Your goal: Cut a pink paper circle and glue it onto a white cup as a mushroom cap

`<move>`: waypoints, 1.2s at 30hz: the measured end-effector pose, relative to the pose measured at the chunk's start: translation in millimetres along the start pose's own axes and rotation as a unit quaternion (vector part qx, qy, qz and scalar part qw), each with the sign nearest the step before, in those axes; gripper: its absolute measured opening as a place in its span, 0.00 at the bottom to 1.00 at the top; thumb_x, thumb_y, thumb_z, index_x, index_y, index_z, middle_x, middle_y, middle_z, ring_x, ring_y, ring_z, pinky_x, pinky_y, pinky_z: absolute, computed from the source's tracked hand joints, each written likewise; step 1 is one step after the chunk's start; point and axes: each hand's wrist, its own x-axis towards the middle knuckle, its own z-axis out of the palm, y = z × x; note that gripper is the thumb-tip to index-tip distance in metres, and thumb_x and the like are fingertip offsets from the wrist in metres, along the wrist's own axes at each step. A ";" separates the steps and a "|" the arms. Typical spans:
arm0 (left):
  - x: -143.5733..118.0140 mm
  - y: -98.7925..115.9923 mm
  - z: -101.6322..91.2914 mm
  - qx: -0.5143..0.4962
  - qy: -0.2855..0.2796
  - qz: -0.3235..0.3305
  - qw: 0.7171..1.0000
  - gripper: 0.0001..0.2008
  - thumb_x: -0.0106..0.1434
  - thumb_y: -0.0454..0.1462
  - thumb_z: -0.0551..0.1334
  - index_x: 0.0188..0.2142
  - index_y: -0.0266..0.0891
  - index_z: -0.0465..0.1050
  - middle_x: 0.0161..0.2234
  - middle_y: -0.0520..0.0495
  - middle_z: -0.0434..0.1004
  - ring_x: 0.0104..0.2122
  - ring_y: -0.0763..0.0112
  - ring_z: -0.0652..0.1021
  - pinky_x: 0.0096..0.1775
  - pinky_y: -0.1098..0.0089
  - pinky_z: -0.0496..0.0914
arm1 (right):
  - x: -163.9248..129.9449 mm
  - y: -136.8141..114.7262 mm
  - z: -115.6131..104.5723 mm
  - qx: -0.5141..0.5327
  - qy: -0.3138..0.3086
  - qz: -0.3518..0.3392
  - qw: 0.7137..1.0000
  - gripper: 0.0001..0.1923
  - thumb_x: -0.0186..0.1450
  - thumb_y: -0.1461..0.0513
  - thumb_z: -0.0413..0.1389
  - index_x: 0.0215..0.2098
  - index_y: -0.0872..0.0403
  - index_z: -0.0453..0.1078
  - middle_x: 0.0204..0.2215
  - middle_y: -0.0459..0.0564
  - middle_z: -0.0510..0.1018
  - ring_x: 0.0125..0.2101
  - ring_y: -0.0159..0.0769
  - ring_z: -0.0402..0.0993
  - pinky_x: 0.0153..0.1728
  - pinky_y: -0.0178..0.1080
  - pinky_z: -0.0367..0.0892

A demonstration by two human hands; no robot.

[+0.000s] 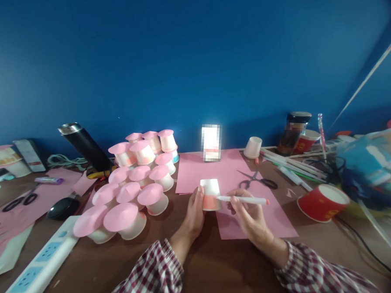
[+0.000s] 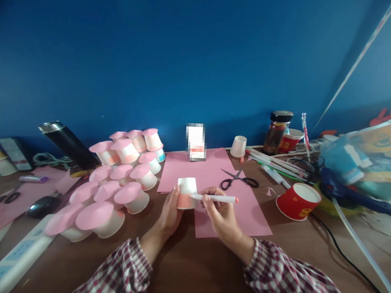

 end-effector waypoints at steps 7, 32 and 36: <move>-1.4 4.8 1.6 0.024 -0.017 0.010 1.000 0.22 0.61 0.51 0.53 0.36 0.35 0.74 0.35 0.42 0.78 0.44 0.58 0.73 0.50 0.60 0.63 | 0.7 -1.0 0.1 -0.013 0.011 0.000 1.000 0.11 0.63 0.54 0.54 0.35 0.53 0.68 0.21 0.44 0.67 0.22 0.31 0.62 0.22 0.34 0.61; 1.5 -1.9 0.4 0.013 0.007 0.017 1.000 0.23 0.61 0.50 0.54 0.41 0.34 0.73 0.42 0.39 0.77 0.49 0.56 0.72 0.52 0.59 0.62 | 2.9 -0.5 1.1 0.012 0.012 0.012 1.000 0.11 0.62 0.54 0.56 0.33 0.54 0.68 0.22 0.44 0.68 0.22 0.29 0.63 0.22 0.32 0.61; 1.1 -1.0 0.1 0.022 0.001 0.013 1.000 0.24 0.61 0.51 0.54 0.42 0.32 0.73 0.42 0.38 0.77 0.49 0.55 0.72 0.52 0.58 0.62 | 3.2 0.2 0.7 0.016 0.004 0.012 1.000 0.11 0.63 0.54 0.55 0.34 0.54 0.68 0.22 0.44 0.68 0.22 0.29 0.63 0.23 0.32 0.61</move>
